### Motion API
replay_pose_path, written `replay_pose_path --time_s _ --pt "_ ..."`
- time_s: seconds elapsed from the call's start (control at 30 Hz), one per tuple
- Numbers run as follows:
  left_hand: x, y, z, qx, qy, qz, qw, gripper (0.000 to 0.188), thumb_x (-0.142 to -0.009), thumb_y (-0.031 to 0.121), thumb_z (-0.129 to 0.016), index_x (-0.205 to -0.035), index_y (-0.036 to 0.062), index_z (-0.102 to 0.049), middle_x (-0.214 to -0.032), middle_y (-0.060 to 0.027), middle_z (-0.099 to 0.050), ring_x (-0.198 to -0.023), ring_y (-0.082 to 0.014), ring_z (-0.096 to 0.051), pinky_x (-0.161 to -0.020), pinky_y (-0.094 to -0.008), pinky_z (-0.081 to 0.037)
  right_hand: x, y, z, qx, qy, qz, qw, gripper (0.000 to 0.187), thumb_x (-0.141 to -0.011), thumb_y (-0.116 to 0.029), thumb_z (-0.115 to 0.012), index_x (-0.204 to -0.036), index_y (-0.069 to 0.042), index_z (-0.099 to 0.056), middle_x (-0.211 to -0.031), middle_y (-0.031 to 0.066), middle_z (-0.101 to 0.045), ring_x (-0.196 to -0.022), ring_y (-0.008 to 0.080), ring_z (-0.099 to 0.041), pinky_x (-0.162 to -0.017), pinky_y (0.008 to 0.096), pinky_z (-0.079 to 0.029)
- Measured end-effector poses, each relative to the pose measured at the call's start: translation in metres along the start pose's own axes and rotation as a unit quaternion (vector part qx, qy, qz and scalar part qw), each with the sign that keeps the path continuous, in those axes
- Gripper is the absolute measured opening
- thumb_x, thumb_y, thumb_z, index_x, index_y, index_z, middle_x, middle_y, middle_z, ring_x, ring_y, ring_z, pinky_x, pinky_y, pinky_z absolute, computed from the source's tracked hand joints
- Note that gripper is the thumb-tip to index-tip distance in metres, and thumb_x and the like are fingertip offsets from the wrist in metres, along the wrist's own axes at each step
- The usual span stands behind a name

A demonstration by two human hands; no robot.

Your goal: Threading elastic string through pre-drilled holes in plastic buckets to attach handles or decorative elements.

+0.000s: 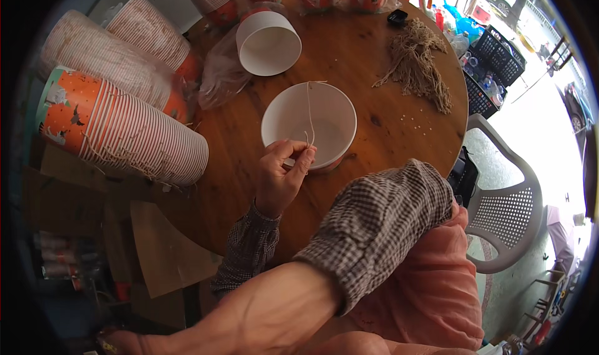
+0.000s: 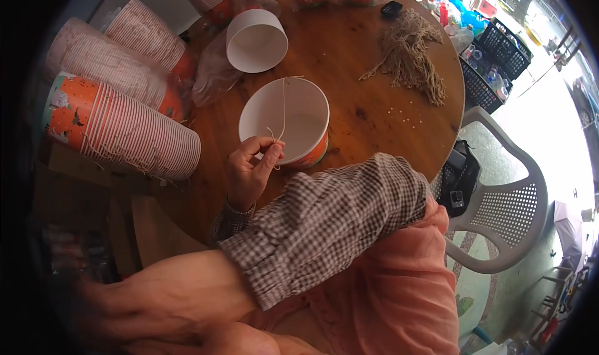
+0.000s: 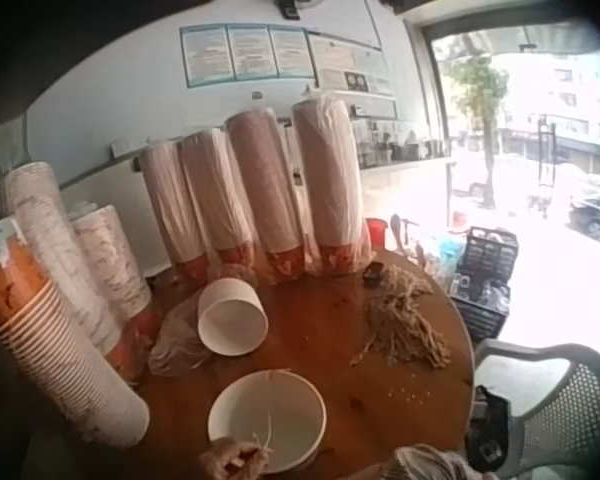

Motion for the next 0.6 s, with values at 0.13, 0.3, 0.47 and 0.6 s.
replay_pose_path --time_s 0.13,0.3,0.47,0.6 --pt "0.0 -0.012 -0.002 0.033 0.022 0.024 0.999 0.014 -0.092 0.013 -0.065 -0.09 -0.0002 -0.067 -0.081 -0.0052 -0.064 -0.072 -0.0115 -0.061 -0.067 -0.0258 -0.049 -0.033 -0.011 -0.021 -0.106 -0.075 -0.02 0.991 0.04 -0.085 -0.013 -0.051 -0.123 -0.001 -0.051 -0.126 0.0184 -0.053 -0.11 0.0305 -0.055 -0.089 0.0408 -0.048" --pt "0.007 -0.011 0.002 0.06 0.013 0.046 0.997 0.018 -0.095 0.015 -0.061 -0.091 -0.0014 -0.067 -0.082 -0.0047 -0.06 -0.071 -0.0094 -0.059 -0.062 -0.023 -0.049 -0.044 0.0 -0.029 -0.259 -0.154 -0.044 0.953 0.039 -0.089 -0.011 -0.047 -0.125 0.0 -0.05 -0.13 0.0178 -0.051 -0.114 0.0295 -0.053 -0.092 0.0393 -0.047" --pt "0.002 -0.007 0.001 0.083 0.018 0.036 0.996 0.017 -0.096 0.013 -0.06 -0.094 -0.0027 -0.066 -0.082 -0.0043 -0.06 -0.069 -0.008 -0.06 -0.061 -0.0214 -0.05 -0.035 0.026 0.002 -0.416 -0.212 -0.04 0.883 0.037 -0.092 -0.008 -0.044 -0.128 0.002 -0.048 -0.133 0.0172 -0.05 -0.117 0.0284 -0.05 -0.095 0.0378 -0.046" --pt "0.002 -0.009 0.001 0.115 0.004 0.051 0.992 0.019 -0.097 0.013 -0.058 -0.102 -0.0039 -0.064 -0.075 -0.0028 -0.062 -0.071 -0.007 -0.058 -0.066 -0.021 -0.048 -0.019 0.031 0.009 -0.484 -0.222 -0.126 0.837 0.03 -0.09 -0.011 -0.052 -0.119 -0.003 -0.051 -0.139 0.0175 -0.045 -0.123 0.0286 -0.049 -0.097 0.0377 -0.046"
Point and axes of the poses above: each hand's wrist, its own x-axis away from the middle knuckle, its own z-axis out of the back of the hand, y = z × x, the point moved 4 cm from there along -x, towards the middle knuckle
